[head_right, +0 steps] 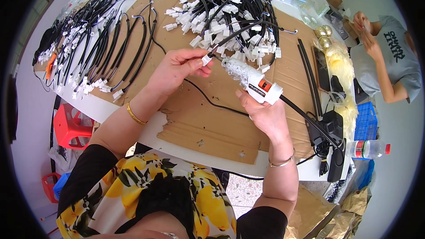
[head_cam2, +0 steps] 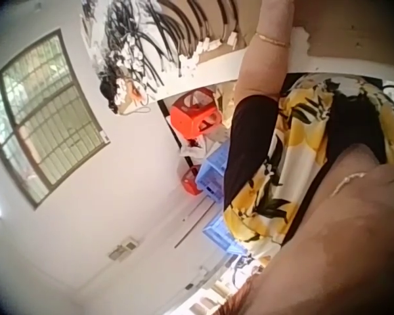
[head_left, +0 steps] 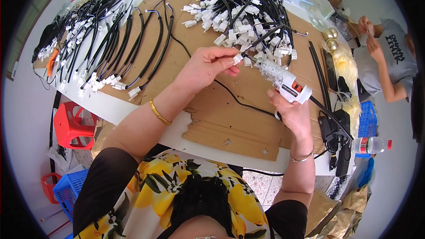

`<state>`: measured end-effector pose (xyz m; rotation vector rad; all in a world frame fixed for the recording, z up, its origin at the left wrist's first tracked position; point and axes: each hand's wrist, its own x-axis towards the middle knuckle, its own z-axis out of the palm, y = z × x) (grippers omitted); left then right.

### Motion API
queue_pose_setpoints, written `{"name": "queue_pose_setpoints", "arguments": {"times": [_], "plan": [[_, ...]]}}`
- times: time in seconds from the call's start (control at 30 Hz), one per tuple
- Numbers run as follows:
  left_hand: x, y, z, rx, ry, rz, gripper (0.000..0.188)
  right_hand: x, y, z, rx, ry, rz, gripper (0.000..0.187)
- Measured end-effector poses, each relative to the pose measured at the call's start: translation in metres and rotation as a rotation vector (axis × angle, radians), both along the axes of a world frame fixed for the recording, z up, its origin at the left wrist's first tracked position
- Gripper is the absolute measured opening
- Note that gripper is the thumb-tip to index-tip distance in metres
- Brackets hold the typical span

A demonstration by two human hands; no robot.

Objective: Applying adhesive to white cable connectors using a glue gun.

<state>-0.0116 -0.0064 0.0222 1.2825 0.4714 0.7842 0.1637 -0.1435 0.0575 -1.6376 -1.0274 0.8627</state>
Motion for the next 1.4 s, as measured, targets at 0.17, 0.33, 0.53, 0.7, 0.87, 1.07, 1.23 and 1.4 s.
{"name": "queue_pose_setpoints", "arguments": {"times": [0.17, 0.33, 0.53, 0.7, 0.87, 1.07, 1.23, 1.4], "plan": [[0.0, -0.001, 0.0, -0.008, 0.03, -0.049, 0.024, 0.001, 0.001, 0.0, -0.027, -0.047, 0.007, 0.02], [0.001, -0.002, 0.0, -0.008, 0.009, -0.03, 0.024, 0.002, 0.0, -0.001, 0.0, -0.055, 0.013, 0.022], [0.002, -0.002, 0.001, -0.003, 0.013, 0.033, 0.024, 0.006, 0.0, -0.002, -0.031, -0.061, 0.014, 0.023], [0.003, 0.001, -0.005, 0.089, 0.022, 0.109, 0.023, 0.005, 0.0, -0.004, 0.005, -0.029, 0.013, 0.026], [0.002, 0.003, -0.011, 0.193, 0.025, 0.188, 0.022, 0.004, 0.001, -0.006, 0.064, -0.031, 0.027, 0.021], [0.005, 0.002, -0.008, 0.2, 0.003, 0.26, 0.021, 0.007, 0.003, -0.006, 0.039, -0.072, 0.018, 0.018], [0.008, 0.002, -0.008, 0.203, -0.027, 0.27, 0.02, 0.01, 0.001, -0.006, 0.015, -0.103, 0.006, 0.019], [0.004, 0.004, -0.01, 0.147, -0.078, 0.254, 0.02, 0.008, 0.005, -0.007, 0.082, 0.022, -0.011, 0.018]]}}
